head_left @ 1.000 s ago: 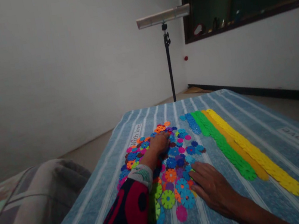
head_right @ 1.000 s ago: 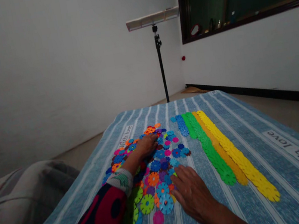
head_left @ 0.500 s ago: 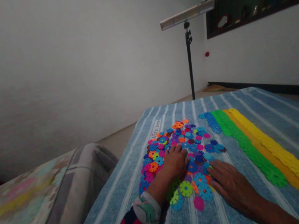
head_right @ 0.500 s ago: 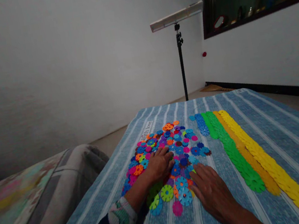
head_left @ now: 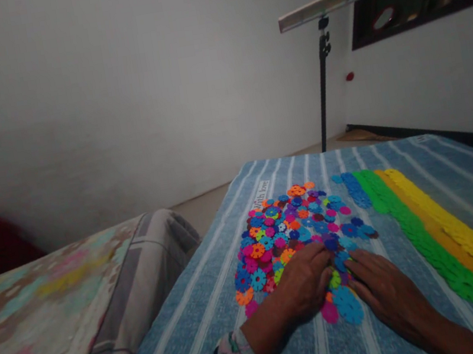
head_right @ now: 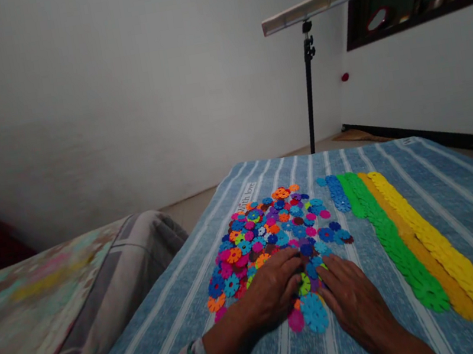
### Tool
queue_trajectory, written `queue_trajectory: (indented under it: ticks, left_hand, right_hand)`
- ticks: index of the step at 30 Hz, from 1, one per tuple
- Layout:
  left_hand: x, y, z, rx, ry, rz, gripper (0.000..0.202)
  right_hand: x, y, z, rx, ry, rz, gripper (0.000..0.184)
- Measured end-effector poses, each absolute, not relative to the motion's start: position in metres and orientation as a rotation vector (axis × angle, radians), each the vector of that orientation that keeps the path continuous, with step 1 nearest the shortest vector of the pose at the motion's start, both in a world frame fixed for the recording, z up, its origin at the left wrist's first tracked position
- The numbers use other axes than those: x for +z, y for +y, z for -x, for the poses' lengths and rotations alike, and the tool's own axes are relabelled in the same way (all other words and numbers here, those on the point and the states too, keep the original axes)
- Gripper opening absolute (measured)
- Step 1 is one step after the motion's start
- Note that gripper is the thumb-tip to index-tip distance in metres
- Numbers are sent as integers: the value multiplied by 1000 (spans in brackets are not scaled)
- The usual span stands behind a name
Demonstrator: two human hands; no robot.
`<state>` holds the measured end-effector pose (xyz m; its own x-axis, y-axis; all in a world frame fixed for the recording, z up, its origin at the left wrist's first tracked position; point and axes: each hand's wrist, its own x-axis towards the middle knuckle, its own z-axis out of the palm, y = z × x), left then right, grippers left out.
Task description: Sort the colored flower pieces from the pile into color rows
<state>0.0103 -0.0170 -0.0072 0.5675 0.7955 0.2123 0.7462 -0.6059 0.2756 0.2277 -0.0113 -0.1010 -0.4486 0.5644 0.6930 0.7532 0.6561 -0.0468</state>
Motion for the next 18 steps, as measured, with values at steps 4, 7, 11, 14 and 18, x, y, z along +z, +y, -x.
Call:
queue_trajectory:
  ticks: [4, 7, 11, 14, 18]
  left_hand:
    - [-4, 1, 3, 442, 1867, -2483, 29]
    - [-4, 9, 12, 278, 2109, -2318, 41]
    - [-8, 7, 7, 218, 1834, -2425, 46]
    - [-9, 0, -3, 288, 1615, -2491, 42]
    - [-6, 0, -5, 397, 1467, -2486, 33]
  right_hand:
    - [-99, -12, -228, -362, -2167, 1005, 32]
    - [-99, -13, -227, -377, -2145, 996, 32]
    - [-99, -13, -226, -377, -2166, 1021, 32]
    - [-99, -12, -227, -368, -2186, 1026, 30]
    - [-99, -12, -229, -371, -2194, 1023, 31]
